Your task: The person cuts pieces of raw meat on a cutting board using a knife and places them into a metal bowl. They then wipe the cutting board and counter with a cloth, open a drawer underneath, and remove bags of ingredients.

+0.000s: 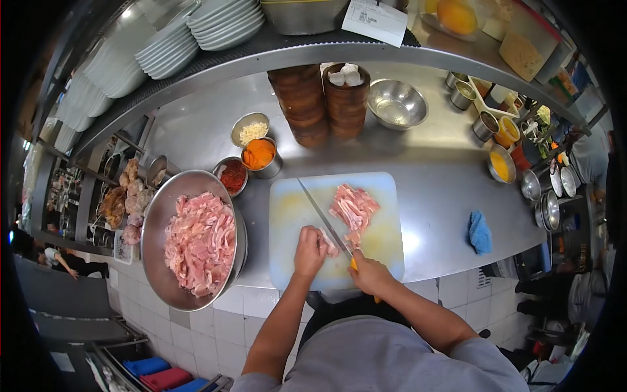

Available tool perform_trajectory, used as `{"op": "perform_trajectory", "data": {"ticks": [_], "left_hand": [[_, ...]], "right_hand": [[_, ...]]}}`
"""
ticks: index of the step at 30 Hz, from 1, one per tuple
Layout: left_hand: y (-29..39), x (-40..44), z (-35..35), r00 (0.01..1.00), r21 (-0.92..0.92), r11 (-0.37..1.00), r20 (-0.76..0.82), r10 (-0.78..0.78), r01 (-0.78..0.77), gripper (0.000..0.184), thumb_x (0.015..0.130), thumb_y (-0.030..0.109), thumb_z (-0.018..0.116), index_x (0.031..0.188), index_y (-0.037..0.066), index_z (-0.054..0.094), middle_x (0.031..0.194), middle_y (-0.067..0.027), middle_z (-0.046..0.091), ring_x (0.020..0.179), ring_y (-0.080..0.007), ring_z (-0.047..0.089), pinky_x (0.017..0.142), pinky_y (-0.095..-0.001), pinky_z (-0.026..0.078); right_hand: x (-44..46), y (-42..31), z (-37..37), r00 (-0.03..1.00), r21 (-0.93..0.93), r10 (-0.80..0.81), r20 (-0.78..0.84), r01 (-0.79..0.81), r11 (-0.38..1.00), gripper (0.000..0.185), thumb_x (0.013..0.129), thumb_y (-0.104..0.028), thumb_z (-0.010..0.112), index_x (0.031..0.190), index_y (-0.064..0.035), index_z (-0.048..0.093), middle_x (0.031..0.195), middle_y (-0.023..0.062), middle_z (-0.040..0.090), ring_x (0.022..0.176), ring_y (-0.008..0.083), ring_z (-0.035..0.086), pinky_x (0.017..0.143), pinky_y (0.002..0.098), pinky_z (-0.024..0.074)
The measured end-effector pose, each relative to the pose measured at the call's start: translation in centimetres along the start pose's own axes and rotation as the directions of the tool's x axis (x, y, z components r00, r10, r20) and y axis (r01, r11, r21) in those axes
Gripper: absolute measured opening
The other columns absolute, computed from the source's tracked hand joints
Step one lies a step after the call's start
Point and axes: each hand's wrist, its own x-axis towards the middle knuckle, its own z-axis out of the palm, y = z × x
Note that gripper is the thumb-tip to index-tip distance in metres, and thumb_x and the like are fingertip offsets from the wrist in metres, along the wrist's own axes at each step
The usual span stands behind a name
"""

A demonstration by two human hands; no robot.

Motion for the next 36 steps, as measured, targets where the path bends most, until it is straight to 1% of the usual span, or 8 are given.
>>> {"op": "perform_trajectory", "data": {"ticks": [5,8,12,16,23,31,33,36], "left_hand": [[0.0,0.1,0.3,1.000,0.003,1.000,-0.009,0.006,-0.006,0.014,0.086,0.004,0.061,0.098,0.002,0.056,0.105,-0.0175,0.055,0.095,-0.0384,0.060,0.084,-0.0461,0.051],[0.0,0.0,0.2,0.995,0.038,0.995,-0.028,0.096,-0.095,0.015,0.084,0.000,0.061,0.098,0.001,0.055,0.103,-0.0185,0.055,0.090,-0.0371,0.059,0.081,-0.0435,0.050],[0.1,0.1,0.2,0.996,0.055,0.995,-0.018,0.087,-0.086,0.016,0.082,0.002,0.064,0.097,0.002,0.058,0.103,-0.0170,0.057,0.096,-0.0375,0.059,0.084,-0.0450,0.051],[0.0,0.2,0.4,0.992,0.075,0.990,-0.042,0.123,-0.120,0.019,0.079,0.002,0.065,0.097,0.003,0.058,0.102,-0.0170,0.057,0.096,-0.0376,0.059,0.085,-0.0452,0.051],[-0.2,0.3,0.4,0.993,0.070,0.991,-0.016,0.114,-0.112,0.023,0.078,0.002,0.066,0.099,0.003,0.058,0.102,-0.0167,0.058,0.094,-0.0373,0.059,0.086,-0.0452,0.050],[0.0,0.3,0.4,0.990,0.072,0.989,-0.051,0.130,-0.126,0.025,0.076,0.001,0.068,0.099,0.003,0.059,0.100,-0.0159,0.057,0.094,-0.0371,0.058,0.085,-0.0447,0.050],[-0.1,0.4,0.3,0.992,0.067,0.991,-0.039,0.122,-0.119,0.025,0.076,0.001,0.068,0.099,0.003,0.059,0.101,-0.0158,0.057,0.095,-0.0370,0.058,0.086,-0.0448,0.050],[-0.1,0.2,0.3,0.995,0.056,0.994,-0.002,0.096,-0.096,0.026,0.075,0.002,0.069,0.099,0.003,0.059,0.102,-0.0160,0.056,0.096,-0.0371,0.058,0.087,-0.0450,0.050]], "right_hand": [[-2.6,-1.1,-1.7,0.999,-0.030,-0.035,0.017,0.035,0.999,0.034,0.101,-0.026,0.054,0.121,-0.0012,0.045,0.098,0.0264,0.071,0.091,0.0469,0.069,0.081,0.0575,0.0525],[-4.8,-1.5,-2.4,0.997,-0.032,-0.014,0.075,0.016,0.999,0.033,0.101,-0.026,0.053,0.121,-0.0011,0.045,0.095,0.0264,0.071,0.089,0.0473,0.069,0.079,0.0580,0.0525],[-7.2,-0.5,-2.4,0.993,-0.067,0.007,0.122,0.001,0.998,0.032,0.101,-0.025,0.052,0.120,-0.0008,0.045,0.094,0.0270,0.070,0.088,0.0473,0.069,0.078,0.0580,0.0524],[-5.6,-1.4,-2.7,0.989,-0.076,0.021,0.149,-0.010,0.997,0.032,0.100,-0.023,0.052,0.121,0.0001,0.046,0.095,0.0269,0.071,0.090,0.0471,0.069,0.080,0.0573,0.0525],[2.2,-3.5,-0.9,0.998,-0.097,-0.059,-0.006,0.058,0.994,0.033,0.099,-0.024,0.055,0.120,0.0009,0.046,0.103,0.0282,0.070,0.098,0.0460,0.068,0.084,0.0547,0.0522],[-5.1,-2.2,-2.5,0.986,-0.119,0.076,0.151,-0.058,0.991,0.037,0.099,-0.024,0.056,0.123,0.0012,0.045,0.102,0.0280,0.070,0.096,0.0465,0.068,0.082,0.0567,0.0524],[-5.8,-1.8,-2.4,0.981,-0.127,0.081,0.175,-0.059,0.990,0.035,0.099,-0.019,0.049,0.127,0.0012,0.045,0.097,0.0282,0.070,0.093,0.0468,0.069,0.082,0.0574,0.0521],[-2.0,-0.8,-0.1,0.995,-0.121,0.018,0.101,-0.005,0.993,0.037,0.099,-0.021,0.052,0.128,0.0015,0.044,0.099,0.0290,0.070,0.093,0.0473,0.068,0.081,0.0572,0.0526]]}}
